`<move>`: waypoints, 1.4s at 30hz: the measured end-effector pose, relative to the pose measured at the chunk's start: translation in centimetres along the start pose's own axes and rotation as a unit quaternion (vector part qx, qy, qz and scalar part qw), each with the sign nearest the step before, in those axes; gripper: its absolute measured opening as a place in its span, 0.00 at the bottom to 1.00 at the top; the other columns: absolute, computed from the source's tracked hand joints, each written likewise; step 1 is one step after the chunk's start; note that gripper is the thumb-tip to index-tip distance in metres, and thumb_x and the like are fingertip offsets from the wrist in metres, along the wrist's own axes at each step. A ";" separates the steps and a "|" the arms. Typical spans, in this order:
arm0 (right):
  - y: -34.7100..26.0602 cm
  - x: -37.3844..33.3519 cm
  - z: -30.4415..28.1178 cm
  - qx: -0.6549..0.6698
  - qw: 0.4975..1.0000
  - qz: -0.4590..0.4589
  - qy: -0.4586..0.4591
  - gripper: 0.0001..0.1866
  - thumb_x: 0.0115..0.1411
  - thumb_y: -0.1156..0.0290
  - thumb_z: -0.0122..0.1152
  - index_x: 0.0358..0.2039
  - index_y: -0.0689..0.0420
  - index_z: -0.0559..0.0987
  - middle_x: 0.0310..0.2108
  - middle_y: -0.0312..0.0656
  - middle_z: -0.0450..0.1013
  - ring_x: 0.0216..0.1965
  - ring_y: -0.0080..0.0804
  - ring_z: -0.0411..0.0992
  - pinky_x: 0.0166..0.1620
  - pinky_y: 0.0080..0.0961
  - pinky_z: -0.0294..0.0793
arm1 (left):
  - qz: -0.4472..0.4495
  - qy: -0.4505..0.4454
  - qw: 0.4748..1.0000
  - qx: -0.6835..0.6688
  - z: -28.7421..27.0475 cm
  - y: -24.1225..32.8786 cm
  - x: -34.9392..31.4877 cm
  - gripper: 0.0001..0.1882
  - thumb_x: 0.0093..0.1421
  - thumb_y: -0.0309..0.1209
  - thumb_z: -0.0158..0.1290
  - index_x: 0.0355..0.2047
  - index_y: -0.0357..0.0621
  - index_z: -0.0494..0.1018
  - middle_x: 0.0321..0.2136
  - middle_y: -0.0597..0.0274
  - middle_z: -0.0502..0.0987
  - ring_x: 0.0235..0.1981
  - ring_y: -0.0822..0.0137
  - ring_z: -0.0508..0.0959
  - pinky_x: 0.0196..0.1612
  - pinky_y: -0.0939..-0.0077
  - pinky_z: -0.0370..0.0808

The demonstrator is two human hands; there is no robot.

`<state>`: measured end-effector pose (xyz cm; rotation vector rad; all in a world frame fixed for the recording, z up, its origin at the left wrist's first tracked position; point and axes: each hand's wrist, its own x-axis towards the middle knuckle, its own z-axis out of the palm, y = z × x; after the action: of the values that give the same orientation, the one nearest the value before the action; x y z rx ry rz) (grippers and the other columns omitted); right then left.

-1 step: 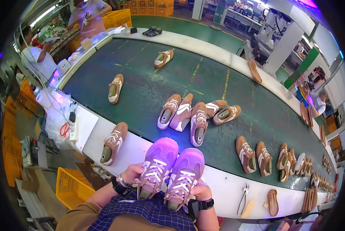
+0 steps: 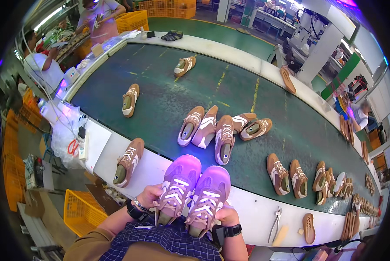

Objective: The person picks up pairs of brown and white sneakers from a conveyor belt in a factory setting. They hold the shoes up to a purple UV light to inspect the soles and uppers, then place them back on the belt. The person repeats this process for multiple pairs of shoes.

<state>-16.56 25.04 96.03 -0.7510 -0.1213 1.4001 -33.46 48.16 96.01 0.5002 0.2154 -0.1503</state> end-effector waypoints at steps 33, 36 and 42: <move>1.9 4.1 2.3 0.134 0.940 -0.203 0.239 0.19 0.60 0.60 0.51 0.48 0.56 0.69 0.43 0.41 0.73 0.41 0.33 0.74 0.35 0.29 0.80 | 0.214 0.268 0.928 -0.146 -2.0 -1.0 1.4 0.23 0.58 0.32 0.52 0.53 0.43 0.62 0.48 0.58 0.69 0.50 0.63 0.70 0.52 0.62 0.71; 1.9 4.2 2.3 0.133 0.939 -0.207 0.239 0.18 0.61 0.60 0.51 0.48 0.56 0.69 0.43 0.40 0.73 0.41 0.33 0.74 0.35 0.29 0.80 | 0.215 0.265 0.929 -0.143 -2.0 -1.0 1.6 0.23 0.58 0.32 0.52 0.53 0.43 0.62 0.48 0.58 0.69 0.50 0.62 0.70 0.52 0.61 0.70; 2.0 4.3 2.2 0.135 0.939 -0.200 0.246 0.17 0.61 0.60 0.51 0.47 0.55 0.70 0.42 0.39 0.73 0.40 0.31 0.74 0.33 0.26 0.78 | 0.210 0.273 0.927 -0.146 -2.2 -1.1 1.7 0.23 0.58 0.32 0.51 0.53 0.42 0.62 0.48 0.57 0.69 0.50 0.62 0.69 0.53 0.61 0.69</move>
<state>-18.46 29.86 95.18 -0.7740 0.2923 0.7915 -32.41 48.08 93.23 0.2696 0.6585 0.4443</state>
